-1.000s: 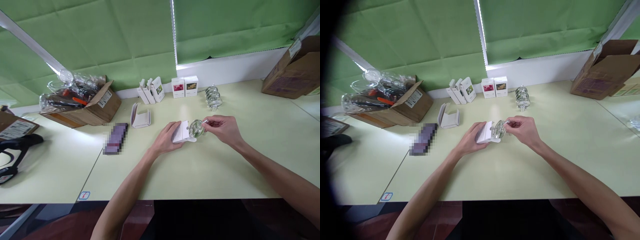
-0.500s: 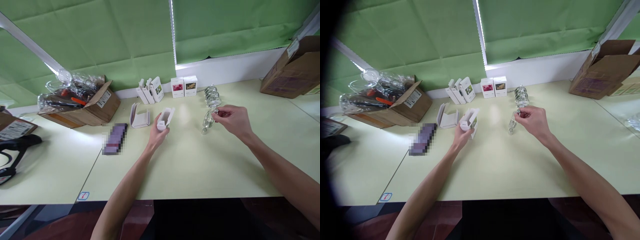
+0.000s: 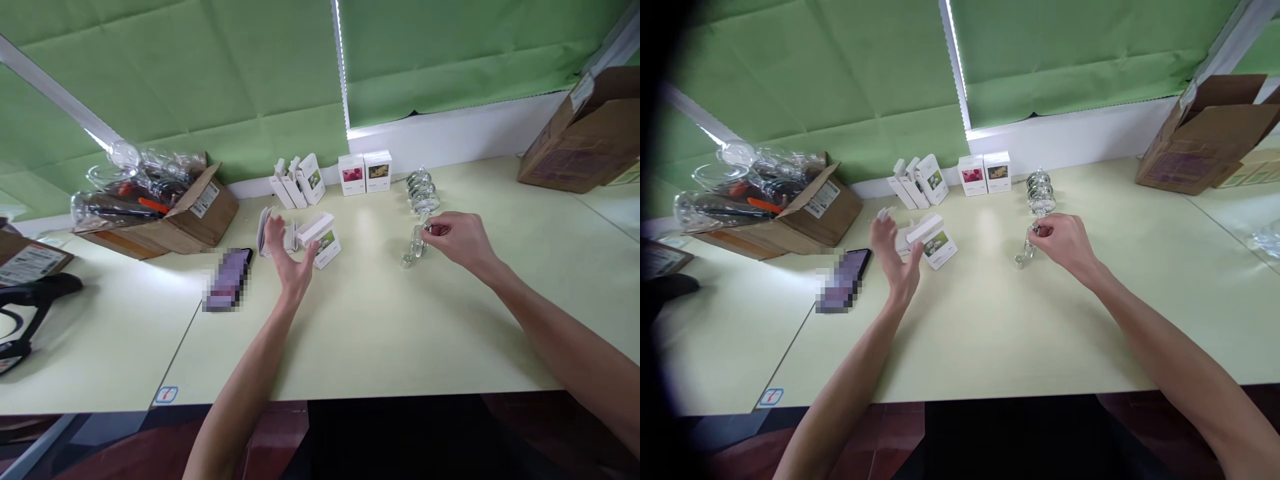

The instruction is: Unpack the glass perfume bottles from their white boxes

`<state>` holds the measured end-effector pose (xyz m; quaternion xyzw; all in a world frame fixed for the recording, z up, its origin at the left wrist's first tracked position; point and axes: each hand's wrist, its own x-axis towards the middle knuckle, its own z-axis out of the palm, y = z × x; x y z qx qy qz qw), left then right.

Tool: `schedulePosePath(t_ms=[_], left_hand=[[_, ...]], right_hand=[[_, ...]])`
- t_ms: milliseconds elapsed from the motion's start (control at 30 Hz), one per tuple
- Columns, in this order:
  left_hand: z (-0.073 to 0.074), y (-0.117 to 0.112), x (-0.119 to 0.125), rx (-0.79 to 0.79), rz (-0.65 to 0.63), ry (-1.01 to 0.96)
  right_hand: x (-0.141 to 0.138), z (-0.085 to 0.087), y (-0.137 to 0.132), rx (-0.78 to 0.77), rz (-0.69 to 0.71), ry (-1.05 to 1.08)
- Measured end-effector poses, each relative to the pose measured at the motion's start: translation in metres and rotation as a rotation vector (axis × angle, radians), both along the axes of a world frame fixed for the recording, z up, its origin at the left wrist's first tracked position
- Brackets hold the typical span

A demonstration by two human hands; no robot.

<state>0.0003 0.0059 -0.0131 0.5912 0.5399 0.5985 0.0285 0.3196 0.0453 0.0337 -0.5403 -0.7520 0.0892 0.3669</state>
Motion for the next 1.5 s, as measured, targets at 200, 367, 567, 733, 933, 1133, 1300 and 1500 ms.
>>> schedulePosePath(t_ms=[200,367,567,733,933,1133,1300,1500], left_hand=[[0.001,-0.026,0.011,0.323,0.195,0.426],[-0.01,-0.036,0.036,0.133,-0.201,0.736],[-0.014,-0.033,0.065,-0.179,-0.48,0.527],[-0.017,-0.035,0.074,-0.326,-0.557,0.44],[-0.021,-0.037,0.082,-0.331,-0.511,0.424],[-0.023,-0.037,0.085,-0.295,-0.497,0.416],[-0.021,-0.036,0.084,-0.291,-0.511,0.403],[-0.021,-0.033,0.082,-0.295,-0.542,0.399]], right_hand=[[0.001,0.005,-0.003,0.034,0.009,-0.016],[-0.005,0.005,-0.009,-0.078,0.095,-0.108],[-0.023,-0.001,-0.025,-0.096,0.205,-0.065],[-0.036,-0.007,-0.039,-0.107,0.303,-0.048],[-0.047,-0.014,-0.051,-0.078,0.336,-0.076],[-0.046,-0.013,-0.053,-0.052,0.341,-0.014],[-0.044,-0.01,-0.052,-0.055,0.411,0.01],[-0.042,-0.013,-0.049,-0.023,0.522,-0.042]])
